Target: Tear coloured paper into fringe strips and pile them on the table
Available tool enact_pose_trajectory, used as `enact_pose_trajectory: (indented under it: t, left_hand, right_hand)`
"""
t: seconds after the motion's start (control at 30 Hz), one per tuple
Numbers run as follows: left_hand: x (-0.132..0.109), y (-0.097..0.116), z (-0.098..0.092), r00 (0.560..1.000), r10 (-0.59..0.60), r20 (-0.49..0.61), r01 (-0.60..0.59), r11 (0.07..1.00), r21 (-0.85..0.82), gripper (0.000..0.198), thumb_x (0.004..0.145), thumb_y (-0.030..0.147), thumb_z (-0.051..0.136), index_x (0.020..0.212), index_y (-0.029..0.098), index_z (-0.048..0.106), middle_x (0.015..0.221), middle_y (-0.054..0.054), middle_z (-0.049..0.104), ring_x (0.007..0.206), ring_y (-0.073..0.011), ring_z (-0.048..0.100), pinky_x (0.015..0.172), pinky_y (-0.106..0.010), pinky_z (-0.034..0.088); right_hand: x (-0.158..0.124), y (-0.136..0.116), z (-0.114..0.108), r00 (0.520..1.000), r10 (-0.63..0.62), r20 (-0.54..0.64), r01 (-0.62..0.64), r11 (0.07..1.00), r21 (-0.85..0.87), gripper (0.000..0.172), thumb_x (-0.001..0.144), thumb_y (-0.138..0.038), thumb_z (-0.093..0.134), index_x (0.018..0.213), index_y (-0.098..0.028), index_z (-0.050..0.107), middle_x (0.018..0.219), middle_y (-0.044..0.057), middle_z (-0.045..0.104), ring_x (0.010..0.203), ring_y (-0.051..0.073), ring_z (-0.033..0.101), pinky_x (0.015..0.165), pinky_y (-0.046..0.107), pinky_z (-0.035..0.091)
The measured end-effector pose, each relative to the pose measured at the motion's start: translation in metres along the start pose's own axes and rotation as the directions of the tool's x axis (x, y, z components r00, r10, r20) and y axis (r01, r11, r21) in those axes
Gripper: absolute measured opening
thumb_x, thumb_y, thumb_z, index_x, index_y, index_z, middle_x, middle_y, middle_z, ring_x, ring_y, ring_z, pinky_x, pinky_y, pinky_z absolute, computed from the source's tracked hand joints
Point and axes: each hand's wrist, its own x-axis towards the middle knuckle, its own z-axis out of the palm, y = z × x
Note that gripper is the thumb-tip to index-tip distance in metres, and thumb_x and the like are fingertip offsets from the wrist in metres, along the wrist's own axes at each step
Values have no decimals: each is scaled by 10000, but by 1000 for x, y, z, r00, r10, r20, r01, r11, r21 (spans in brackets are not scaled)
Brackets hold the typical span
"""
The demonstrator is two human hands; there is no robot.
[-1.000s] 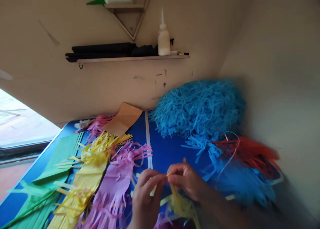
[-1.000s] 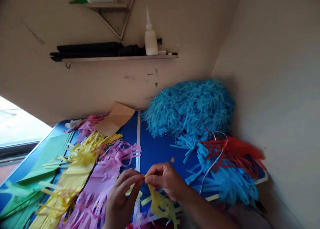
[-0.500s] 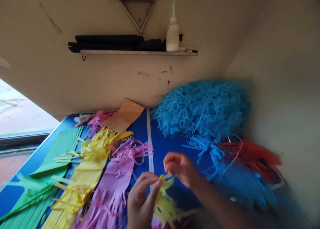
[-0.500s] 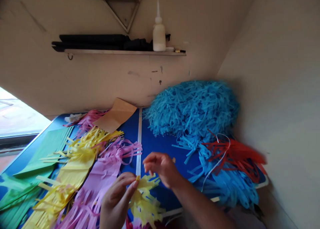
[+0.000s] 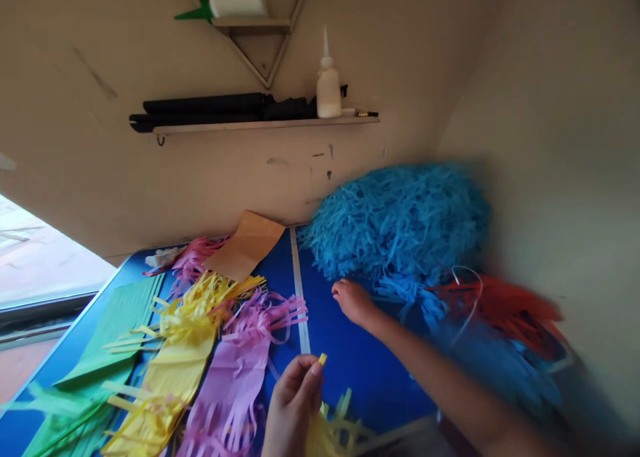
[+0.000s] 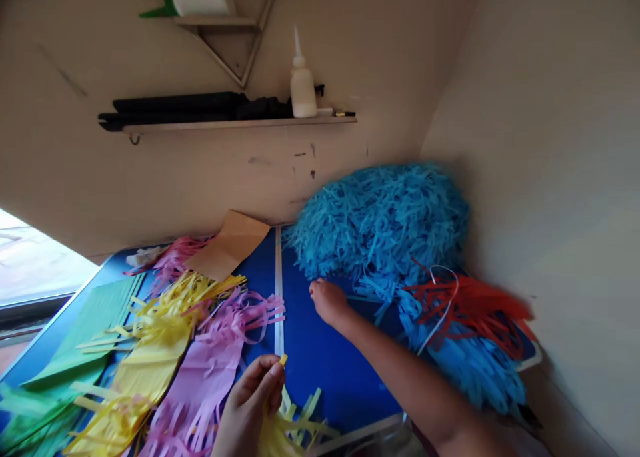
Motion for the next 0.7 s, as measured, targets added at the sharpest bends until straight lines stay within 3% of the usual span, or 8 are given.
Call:
enact_pose_trajectory:
  t: [0.1,0.13,0.23,0.3,0.37,0.5,0.6,0.7]
  left_hand:
    - [4,-1,-5,996,86,-31,-81,987,138,518,622,644,762,772,158,664,547,43,514,462,-63,380,433,-181,272]
    - [5,-2,-5,991,133,-26,-125,973,192,494,644,629,753,769,157,684,566,24,551,473,-78,418,434,-190,298]
    - [8,-3,-1,962,268,50,-268,893,362,398,714,564,721,732,167,720,613,-18,632,527,-123,525,476,-210,389]
    - [8,-4,5,937,329,117,-346,824,449,344,759,521,691,717,181,729,629,-27,658,558,-139,569,515,-216,431]
    - [7,-4,9,916,371,154,-395,764,510,312,791,491,663,719,194,731,636,-25,670,567,-143,588,529,-216,446]
    - [4,-4,16,885,429,181,-447,675,587,285,831,453,632,715,206,716,630,-12,669,555,-136,596,521,-210,450]
    - [1,-4,19,841,489,232,-515,591,620,256,858,403,608,724,211,712,633,-10,675,553,-137,612,524,-213,462]
    - [-1,-4,23,766,573,290,-593,457,663,207,872,336,594,750,216,712,653,-12,683,573,-138,638,544,-212,478]
  right_hand:
    - [-52,-13,-2,1000,4,-4,-2,931,364,105,899,-169,588,954,-178,677,891,28,727,817,145,677,709,218,505]
    - [-68,-18,-1,1000,13,-17,-1,832,555,84,880,-200,620,927,-186,689,873,17,725,812,146,676,719,224,513]
    - [-104,-29,3,994,105,-32,-6,343,939,109,802,-302,719,831,-197,726,873,19,707,822,170,668,751,269,529]
    - [-117,-32,6,987,162,2,-28,155,988,163,773,-362,753,824,-208,735,871,18,700,814,168,662,754,279,529]
    - [-123,-32,9,977,209,40,-53,58,997,226,740,-393,788,865,-214,734,858,17,703,805,164,659,762,283,528]
    - [-129,-29,12,959,281,48,-56,21,998,326,696,-426,821,919,-212,715,837,19,703,787,160,650,766,286,525]
    - [-134,-29,12,950,311,28,-57,83,995,318,722,-444,792,916,-210,699,831,22,698,782,166,646,768,292,527]
    - [-138,-32,9,946,323,-23,-45,200,979,254,775,-411,737,925,-212,683,830,23,696,783,172,648,763,290,529]
